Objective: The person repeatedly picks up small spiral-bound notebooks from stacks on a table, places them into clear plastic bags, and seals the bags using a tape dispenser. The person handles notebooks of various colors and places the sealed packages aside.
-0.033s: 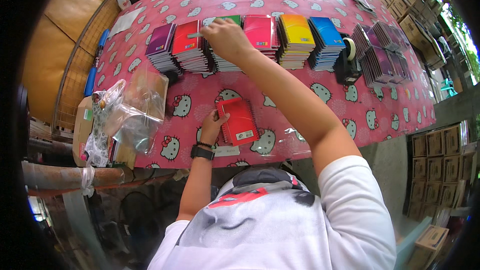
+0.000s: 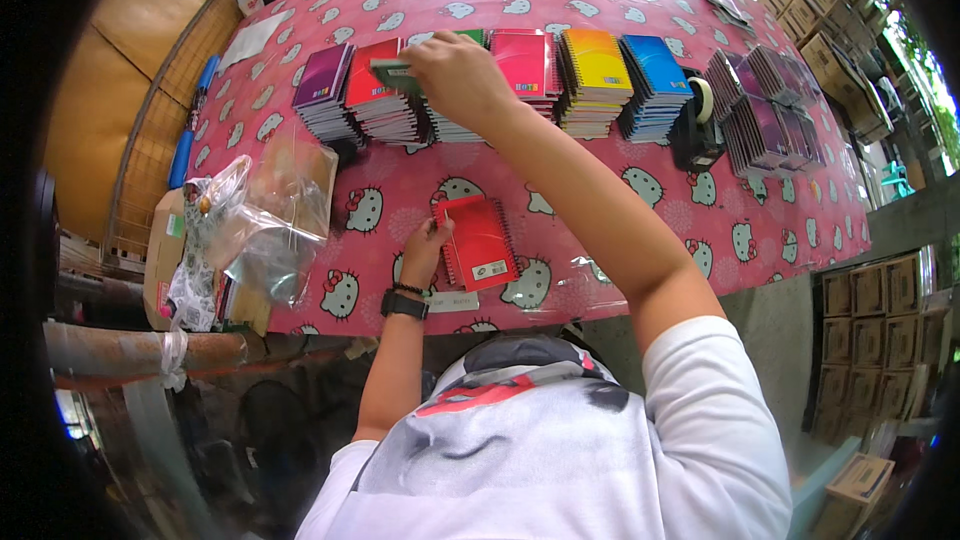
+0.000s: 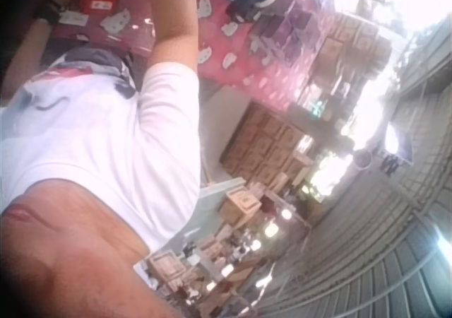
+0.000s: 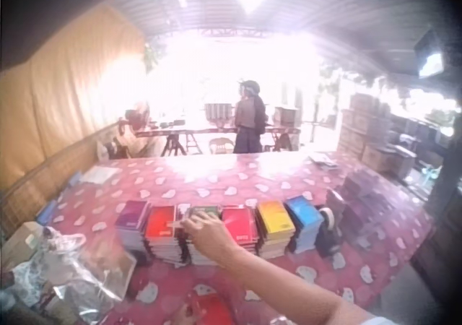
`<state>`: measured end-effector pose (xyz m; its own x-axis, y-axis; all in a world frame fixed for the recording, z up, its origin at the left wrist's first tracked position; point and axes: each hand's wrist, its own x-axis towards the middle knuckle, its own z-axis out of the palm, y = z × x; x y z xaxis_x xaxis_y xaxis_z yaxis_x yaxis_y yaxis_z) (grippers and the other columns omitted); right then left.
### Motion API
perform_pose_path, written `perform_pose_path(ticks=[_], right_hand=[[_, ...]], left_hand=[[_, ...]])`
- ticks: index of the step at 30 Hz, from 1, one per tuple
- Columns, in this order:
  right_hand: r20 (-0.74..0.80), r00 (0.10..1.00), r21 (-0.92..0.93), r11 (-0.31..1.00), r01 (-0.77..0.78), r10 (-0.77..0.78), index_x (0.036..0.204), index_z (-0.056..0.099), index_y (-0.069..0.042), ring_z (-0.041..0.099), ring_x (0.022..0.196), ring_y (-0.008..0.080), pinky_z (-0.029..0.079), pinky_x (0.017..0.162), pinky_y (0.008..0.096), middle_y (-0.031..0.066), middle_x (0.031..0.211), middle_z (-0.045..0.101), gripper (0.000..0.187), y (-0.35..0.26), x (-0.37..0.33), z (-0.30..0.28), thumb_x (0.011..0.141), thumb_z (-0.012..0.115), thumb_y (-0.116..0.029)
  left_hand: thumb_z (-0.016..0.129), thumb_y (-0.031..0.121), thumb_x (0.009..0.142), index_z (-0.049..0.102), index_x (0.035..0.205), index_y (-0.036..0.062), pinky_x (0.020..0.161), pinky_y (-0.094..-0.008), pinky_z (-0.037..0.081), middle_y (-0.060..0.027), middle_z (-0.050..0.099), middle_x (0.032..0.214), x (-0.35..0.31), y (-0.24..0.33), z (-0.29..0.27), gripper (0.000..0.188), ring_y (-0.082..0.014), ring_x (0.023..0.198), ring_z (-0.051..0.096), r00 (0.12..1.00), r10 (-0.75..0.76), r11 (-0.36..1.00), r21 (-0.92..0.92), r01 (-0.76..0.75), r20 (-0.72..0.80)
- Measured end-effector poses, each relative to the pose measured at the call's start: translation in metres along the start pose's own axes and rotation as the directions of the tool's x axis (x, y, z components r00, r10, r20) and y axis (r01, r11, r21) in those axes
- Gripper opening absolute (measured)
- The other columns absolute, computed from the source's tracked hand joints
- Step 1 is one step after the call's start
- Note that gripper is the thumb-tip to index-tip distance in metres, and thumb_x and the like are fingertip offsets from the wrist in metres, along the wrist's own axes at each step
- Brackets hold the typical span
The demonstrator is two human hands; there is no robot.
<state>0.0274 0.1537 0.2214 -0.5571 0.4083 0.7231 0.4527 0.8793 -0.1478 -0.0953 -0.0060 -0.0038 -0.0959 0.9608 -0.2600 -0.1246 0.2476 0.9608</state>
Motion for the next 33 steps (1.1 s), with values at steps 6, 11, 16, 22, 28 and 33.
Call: perform_pose_path(ticks=[6,11,16,22,28,33], right_hand=[[0.639,0.758,0.359,0.82,-0.445,0.131,0.091,0.066,-0.001,0.063,0.08,0.0293,0.05,0.078,0.04,0.0164,0.084,0.066,0.02,0.007,-0.121,0.015,0.072,0.065,-0.006],[0.185,0.964,-0.179,0.971,-0.158,0.191,0.109,0.059,-0.01,0.054,0.101,0.0313,0.043,0.086,0.0446,0.0117,0.107,0.059,0.04,-0.001,-0.095,0.018,0.072,0.071,-0.019],[0.193,0.953,-0.579,0.811,-0.083,0.235,0.127,0.048,-0.015,0.059,0.092,0.0253,0.048,0.076,0.0399,0.0094,0.102,0.062,0.054,0.1,-0.088,0.003,0.078,0.069,-0.02],[-0.133,0.697,0.367,0.688,-0.626,0.705,0.112,0.055,-0.004,0.054,0.064,0.0104,0.046,0.054,0.0248,0.0055,0.08,0.059,0.039,0.009,-0.109,-0.089,0.077,0.068,-0.01],[0.672,0.23,0.459,-0.151,-0.876,0.704,0.093,0.053,-0.002,0.059,0.072,0.0119,0.048,0.062,0.027,0.0054,0.072,0.058,0.029,-0.065,-0.229,-0.024,0.075,0.073,-0.013],[0.239,0.762,0.09,0.768,-0.635,0.602,0.084,0.059,-0.002,0.06,0.076,0.0311,0.048,0.071,0.0391,0.013,0.075,0.061,0.02,-0.01,-0.188,-0.045,0.073,0.071,-0.014]], left_hand=[[0.058,0.044,0.088,0.049,0.124,0.0008,0.089,-0.0293,0.043,-0.0086,0.059,0.114,-0.001,0.024,0.004,0.058,-0.0156,0.104,0.055,0.966,-0.126,0.901,-0.381,0.206,0.225],[0.074,0.019,0.078,0.054,0.114,-0.002,0.085,-0.0282,0.046,-0.0096,0.063,0.106,-0.01,0.016,0.008,0.046,-0.0152,0.096,0.059,0.998,0.057,0.998,0.005,-0.057,0.027],[0.071,0.017,0.081,0.053,0.115,-0.0018,0.084,-0.028,0.046,-0.0084,0.063,0.105,-0.006,0.022,0.019,0.042,-0.0153,0.094,0.06,0.997,0.037,0.999,0.031,-0.039,0.074],[0.067,0.024,0.085,0.055,0.115,-0.0004,0.084,-0.0274,0.046,-0.0066,0.063,0.105,-0.008,0.019,0.017,0.041,-0.0143,0.093,0.059,0.999,0.013,0.997,0.07,-0.009,-0.045],[0.069,0.034,0.083,0.055,0.112,-0.0016,0.082,-0.0281,0.045,-0.0087,0.064,0.103,-0.013,0.019,0.02,0.048,-0.0142,0.092,0.059,0.991,0.135,0.99,-0.035,-0.135,-0.008],[0.075,0.024,0.078,0.053,0.11,-0.0026,0.081,-0.0273,0.046,-0.009,0.064,0.101,-0.019,0.027,0.022,0.047,-0.0132,0.09,0.059,0.996,0.092,0.995,0.034,-0.091,-0.02]])
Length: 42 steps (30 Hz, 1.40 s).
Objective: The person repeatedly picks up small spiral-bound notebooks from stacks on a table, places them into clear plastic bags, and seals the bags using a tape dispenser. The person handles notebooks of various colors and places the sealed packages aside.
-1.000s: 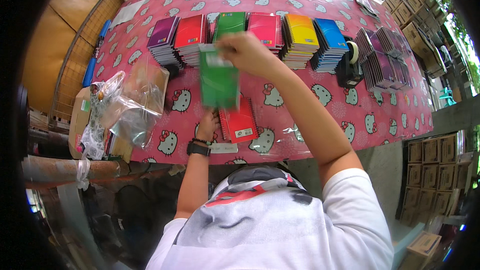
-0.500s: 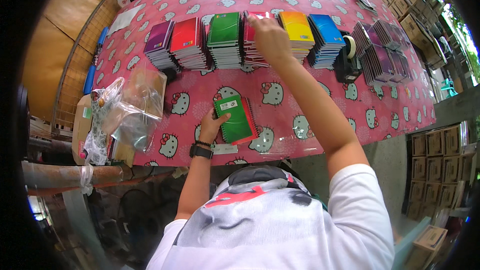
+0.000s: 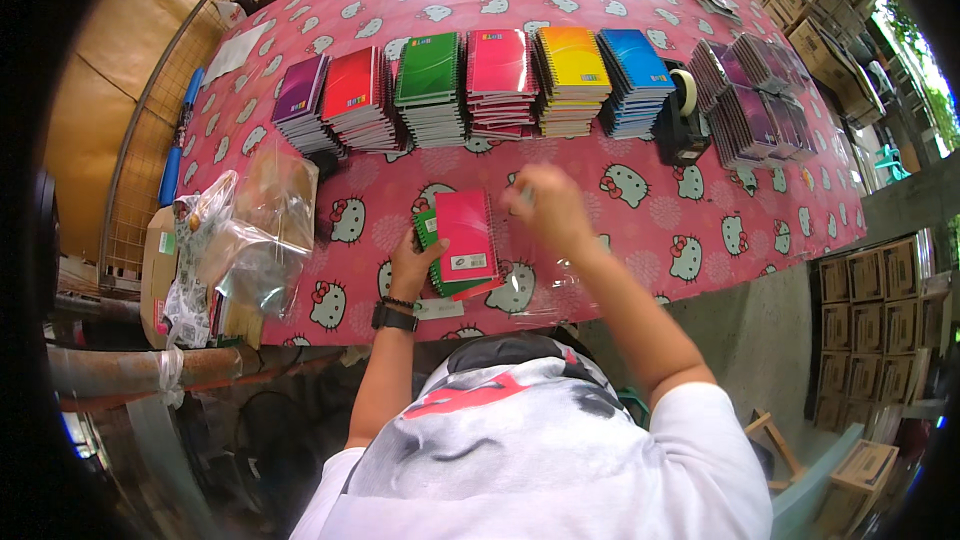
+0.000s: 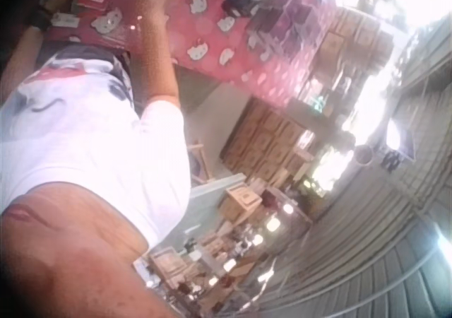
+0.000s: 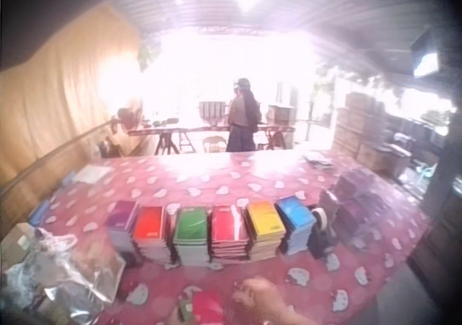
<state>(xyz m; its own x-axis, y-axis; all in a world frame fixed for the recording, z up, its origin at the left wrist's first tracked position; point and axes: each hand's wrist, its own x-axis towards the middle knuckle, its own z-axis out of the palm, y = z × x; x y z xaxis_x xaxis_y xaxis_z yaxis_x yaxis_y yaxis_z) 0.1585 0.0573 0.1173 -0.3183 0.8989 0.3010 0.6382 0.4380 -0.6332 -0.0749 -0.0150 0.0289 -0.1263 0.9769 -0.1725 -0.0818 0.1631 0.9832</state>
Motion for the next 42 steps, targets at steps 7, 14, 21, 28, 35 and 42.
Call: perform_pose_path(ticks=[7,14,21,28,35,42], right_hand=[[0.239,0.962,-0.682,0.682,0.263,-0.133,0.118,0.057,-0.017,0.045,0.108,0.0308,0.043,0.09,0.0405,0.011,0.116,0.052,0.045,0.051,0.124,-0.077,0.076,0.07,-0.021],[-0.136,0.961,-0.47,0.839,-0.276,0.241,0.117,0.055,-0.003,0.057,0.105,0.034,0.045,0.091,0.0394,0.0214,0.111,0.06,0.06,0.077,0.152,-0.099,0.079,0.066,-0.049],[-0.222,0.908,-0.489,0.765,-0.419,0.355,0.102,0.059,0.0,0.061,0.098,0.0339,0.048,0.082,0.0413,0.0204,0.102,0.065,0.057,0.098,0.161,-0.102,0.071,0.075,-0.046],[-0.33,0.943,0.158,0.987,0.003,0.05,0.106,0.061,-0.002,0.061,0.073,0.0175,0.048,0.064,0.0279,0.0089,0.088,0.066,0.039,0.029,0.121,-0.094,0.069,0.073,-0.003],[0.246,0.827,-0.135,0.827,0.546,-0.506,0.092,0.062,-0.012,0.044,0.116,0.0265,0.032,0.095,0.0482,0.0094,0.121,0.052,0.027,0.02,-0.002,0.053,0.068,0.056,-0.001],[-0.302,0.874,-0.218,0.92,0.324,-0.38,0.1,0.063,-0.001,0.059,0.091,0.0321,0.046,0.084,0.0412,0.0151,0.096,0.064,0.028,0.056,0.077,-0.053,0.073,0.055,0.001]], left_hand=[[0.076,0.021,0.076,0.052,0.112,-0.0027,0.083,-0.0285,0.047,-0.0095,0.063,0.104,0.004,-0.003,0.002,0.049,-0.0142,0.092,0.06,0.999,-0.017,0.999,-0.049,0.019,0.031],[0.076,0.021,0.077,0.052,0.115,-0.0035,0.084,-0.0287,0.047,-0.0104,0.063,0.105,0.001,0.0,0.002,0.052,-0.0149,0.094,0.06,1.0,0.002,1.0,-0.006,-0.001,0.027],[0.076,0.024,0.078,0.051,0.115,-0.0043,0.084,-0.0286,0.046,-0.011,0.063,0.105,0.002,-0.001,0.001,0.053,-0.0152,0.095,0.059,1.0,-0.009,1.0,0.014,0.009,0.004],[0.063,0.046,0.085,0.047,0.123,0.0013,0.088,-0.0307,0.043,-0.0108,0.057,0.117,0.009,-0.009,-0.016,0.061,-0.0156,0.103,0.055,0.973,-0.227,0.949,-0.211,0.233,0.053],[0.062,0.036,0.086,0.045,0.125,0.0025,0.09,-0.0323,0.042,-0.0085,0.057,0.116,0.011,0.018,-0.015,0.054,-0.018,0.104,0.054,0.93,-0.321,0.929,-0.133,0.346,0.179],[0.077,0.009,0.072,0.043,0.123,-0.0025,0.091,-0.0327,0.044,-0.0106,0.058,0.112,0.007,-0.002,-0.01,0.062,-0.0189,0.103,0.056,0.991,-0.096,0.972,-0.204,0.114,0.095]])
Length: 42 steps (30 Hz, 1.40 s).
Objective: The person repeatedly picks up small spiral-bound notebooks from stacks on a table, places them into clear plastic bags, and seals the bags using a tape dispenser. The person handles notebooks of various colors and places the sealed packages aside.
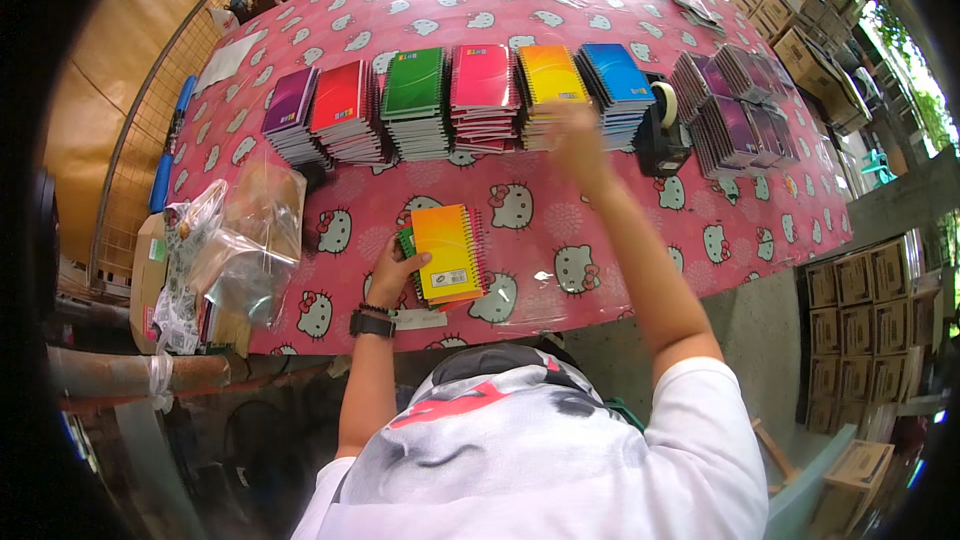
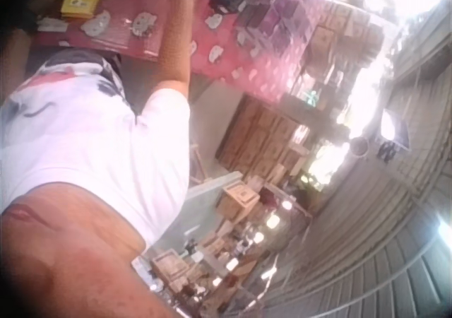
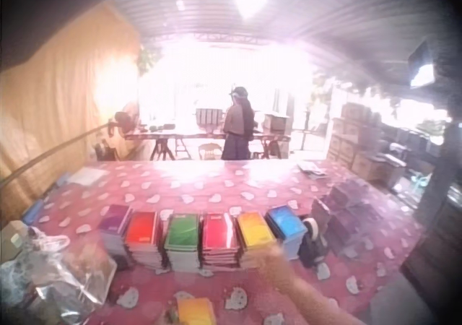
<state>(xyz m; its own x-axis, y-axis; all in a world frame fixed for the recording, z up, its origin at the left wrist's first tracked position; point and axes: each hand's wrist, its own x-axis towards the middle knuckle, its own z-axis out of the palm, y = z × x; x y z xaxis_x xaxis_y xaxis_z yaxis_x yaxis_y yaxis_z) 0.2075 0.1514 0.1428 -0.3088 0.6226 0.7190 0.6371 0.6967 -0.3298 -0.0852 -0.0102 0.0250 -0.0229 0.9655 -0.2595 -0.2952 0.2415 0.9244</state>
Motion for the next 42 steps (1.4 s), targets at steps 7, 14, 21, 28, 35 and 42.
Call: perform_pose_path(ticks=[7,14,21,28,35,42], right_hand=[[0.055,0.653,-0.51,0.583,-0.632,0.756,0.1,0.065,0.003,0.065,0.09,0.0303,0.048,0.08,0.0378,0.0205,0.092,0.067,0.05,0.186,0.033,-0.075,0.075,0.07,-0.04],[0.067,0.579,-0.025,0.582,-0.813,0.812,0.105,0.063,0.003,0.064,0.076,0.0186,0.048,0.069,0.0305,0.0105,0.087,0.068,0.044,0.195,0.035,-0.089,0.072,0.076,-0.023],[-0.122,0.992,0.246,0.968,0.052,-0.022,0.094,0.063,-0.006,0.056,0.075,0.022,0.045,0.073,0.0358,0.0068,0.085,0.06,0.01,-0.039,-0.013,-0.021,0.084,0.06,-0.007],[0.401,0.84,0.502,0.679,-0.536,0.366,0.13,0.051,-0.01,0.04,0.122,0.0319,0.033,0.103,0.0389,0.0182,0.136,0.041,0.056,-0.095,-0.143,0.049,0.077,0.069,-0.016],[0.463,0.67,0.815,0.017,-0.579,0.581,0.147,0.013,-0.007,0.04,0.126,0.0255,0.036,0.103,0.0361,0.0165,0.143,0.035,0.099,-0.128,-0.108,0.018,0.072,0.078,-0.016],[0.663,0.703,0.632,0.312,-0.709,0.257,0.147,0.019,-0.009,0.041,0.126,0.0223,0.033,0.105,0.0354,0.0121,0.141,0.038,0.112,-0.079,-0.113,0.004,0.055,0.084,-0.008]], left_hand=[[0.081,0.015,0.07,0.046,0.116,-0.0016,0.085,-0.0311,0.048,-0.0104,0.061,0.107,0.003,0.002,0.013,0.06,-0.0178,0.096,0.059,0.997,0.076,0.98,0.187,-0.072,-0.016],[0.084,0.019,0.068,0.048,0.112,-0.0023,0.082,-0.0303,0.049,-0.0097,0.062,0.103,0.004,0.002,0.022,0.061,-0.0164,0.092,0.06,0.993,0.099,0.959,0.271,-0.08,-0.06],[0.07,0.037,0.081,0.05,0.114,0.0004,0.085,-0.0308,0.046,-0.0074,0.062,0.104,0.012,-0.014,-0.002,0.053,-0.0149,0.097,0.057,0.993,0.024,0.99,0.138,-0.009,-0.114],[0.074,0.024,0.075,0.045,0.12,-0.0014,0.09,-0.0362,0.046,-0.0107,0.058,0.111,-0.008,0.025,0.023,0.06,-0.0203,0.102,0.057,0.997,-0.082,0.99,0.117,0.082,-0.004],[0.078,0.001,0.062,0.034,0.13,-0.0024,0.098,-0.0334,0.04,-0.0126,0.047,0.123,-0.026,0.053,0.059,0.081,-0.0212,0.115,0.048,0.954,0.193,0.976,0.055,-0.21,0.228],[0.078,-0.003,0.056,0.023,0.142,0.0108,0.101,-0.0354,0.038,-0.0115,0.039,0.128,-0.015,0.033,0.06,0.103,-0.0215,0.118,0.044,0.88,0.305,0.943,0.01,-0.331,0.363]])
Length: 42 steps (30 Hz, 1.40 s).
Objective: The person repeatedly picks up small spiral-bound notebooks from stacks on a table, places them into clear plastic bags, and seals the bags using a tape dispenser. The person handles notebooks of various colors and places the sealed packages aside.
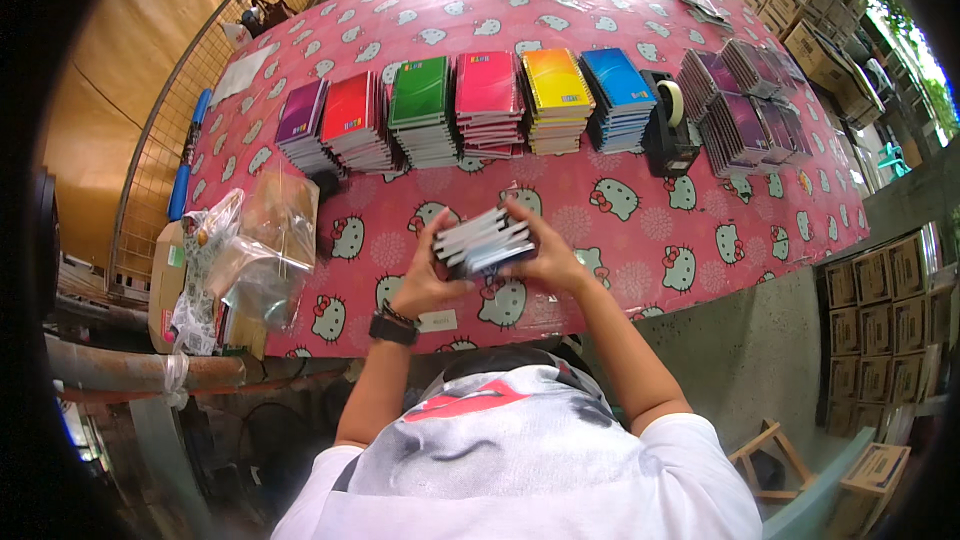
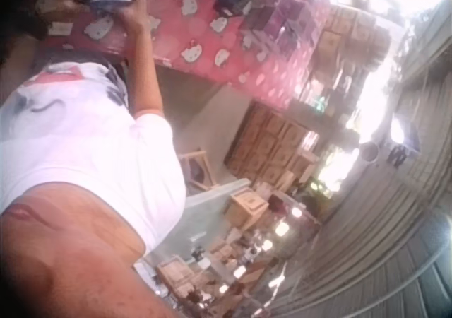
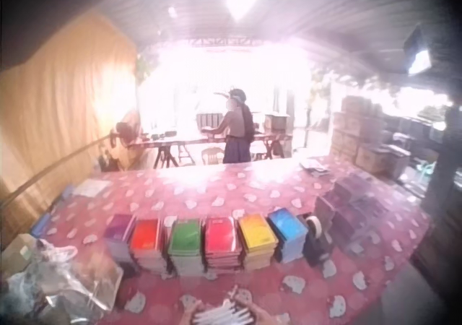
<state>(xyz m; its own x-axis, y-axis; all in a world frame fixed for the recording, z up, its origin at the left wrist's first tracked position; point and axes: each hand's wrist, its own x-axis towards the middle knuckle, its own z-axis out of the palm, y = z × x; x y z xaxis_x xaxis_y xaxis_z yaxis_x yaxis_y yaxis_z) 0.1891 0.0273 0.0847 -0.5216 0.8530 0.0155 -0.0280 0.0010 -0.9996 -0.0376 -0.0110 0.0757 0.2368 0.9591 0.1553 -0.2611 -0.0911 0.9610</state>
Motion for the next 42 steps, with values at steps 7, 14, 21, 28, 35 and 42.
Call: perform_pose_path(ticks=[7,14,21,28,35,42], right_hand=[[-0.099,0.989,-0.094,0.99,0.102,-0.111,0.136,0.033,-0.009,0.049,0.111,0.0181,0.039,0.096,0.0323,0.0066,0.118,0.049,0.096,0.018,0.009,0.021,0.055,0.085,-0.009],[-0.08,0.996,0.115,0.992,0.054,-0.044,0.129,0.036,-0.013,0.051,0.105,0.0171,0.044,0.09,0.033,0.005,0.113,0.052,0.084,0.0,0.001,0.035,0.059,0.081,-0.002],[-0.105,0.994,-0.013,0.999,0.034,-0.035,0.128,0.037,-0.007,0.049,0.113,0.0197,0.039,0.098,0.0332,0.0079,0.119,0.051,0.086,0.025,0.0,0.033,0.056,0.083,-0.006],[-0.28,0.954,-0.372,0.928,-0.005,-0.107,0.125,0.047,-0.001,0.048,0.115,0.0249,0.039,0.097,0.0376,0.0119,0.117,0.054,0.065,-0.001,-0.005,-0.015,0.068,0.077,-0.016],[-0.515,0.778,-0.842,0.385,-0.379,-0.36,0.09,0.068,-0.005,0.051,0.092,0.0327,0.046,0.078,0.0406,0.0128,0.092,0.06,0.021,0.047,-0.023,-0.061,0.073,0.07,-0.017],[-0.779,0.593,-0.115,0.883,-0.455,0.203,0.096,0.066,-0.003,0.062,0.078,0.0304,0.049,0.069,0.0381,0.0141,0.088,0.064,0.023,0.017,-0.027,-0.057,0.074,0.066,-0.01]], left_hand=[[0.076,-0.006,0.057,0.025,0.138,0.012,0.094,-0.0346,0.044,-0.0106,0.044,0.124,0.004,-0.022,0.007,0.098,-0.0213,0.112,0.049,0.998,0.005,0.955,0.296,0.015,-0.065],[0.079,-0.003,0.051,0.028,0.133,0.0119,0.092,-0.0352,0.046,-0.0086,0.046,0.116,0.0,-0.031,0.015,0.097,-0.0216,0.108,0.051,0.986,0.108,0.956,0.285,-0.069,-0.126],[0.083,0.0,0.056,0.028,0.128,0.0084,0.087,-0.0344,0.048,-0.0087,0.048,0.112,-0.003,-0.051,0.002,0.091,-0.019,0.105,0.052,0.989,0.15,0.9,0.412,-0.14,0.007],[0.083,0.011,0.066,0.043,0.116,-0.0018,0.089,-0.0333,0.047,-0.0139,0.059,0.111,0.018,-0.011,0.004,0.066,-0.0196,0.103,0.057,0.987,-0.035,0.976,0.206,0.068,-0.159],[0.079,0.032,0.072,0.05,0.115,-0.0073,0.085,-0.0314,0.049,-0.0176,0.061,0.109,0.059,-0.021,-0.004,0.065,-0.0237,0.095,0.062,0.817,-0.54,0.84,-0.06,0.54,-0.204],[0.069,0.05,0.077,0.038,0.128,-0.0116,0.099,-0.0378,0.039,-0.025,0.048,0.126,0.059,-0.024,0.0,0.086,-0.0288,0.119,0.047,0.811,-0.421,0.567,0.58,0.585,-0.407]])
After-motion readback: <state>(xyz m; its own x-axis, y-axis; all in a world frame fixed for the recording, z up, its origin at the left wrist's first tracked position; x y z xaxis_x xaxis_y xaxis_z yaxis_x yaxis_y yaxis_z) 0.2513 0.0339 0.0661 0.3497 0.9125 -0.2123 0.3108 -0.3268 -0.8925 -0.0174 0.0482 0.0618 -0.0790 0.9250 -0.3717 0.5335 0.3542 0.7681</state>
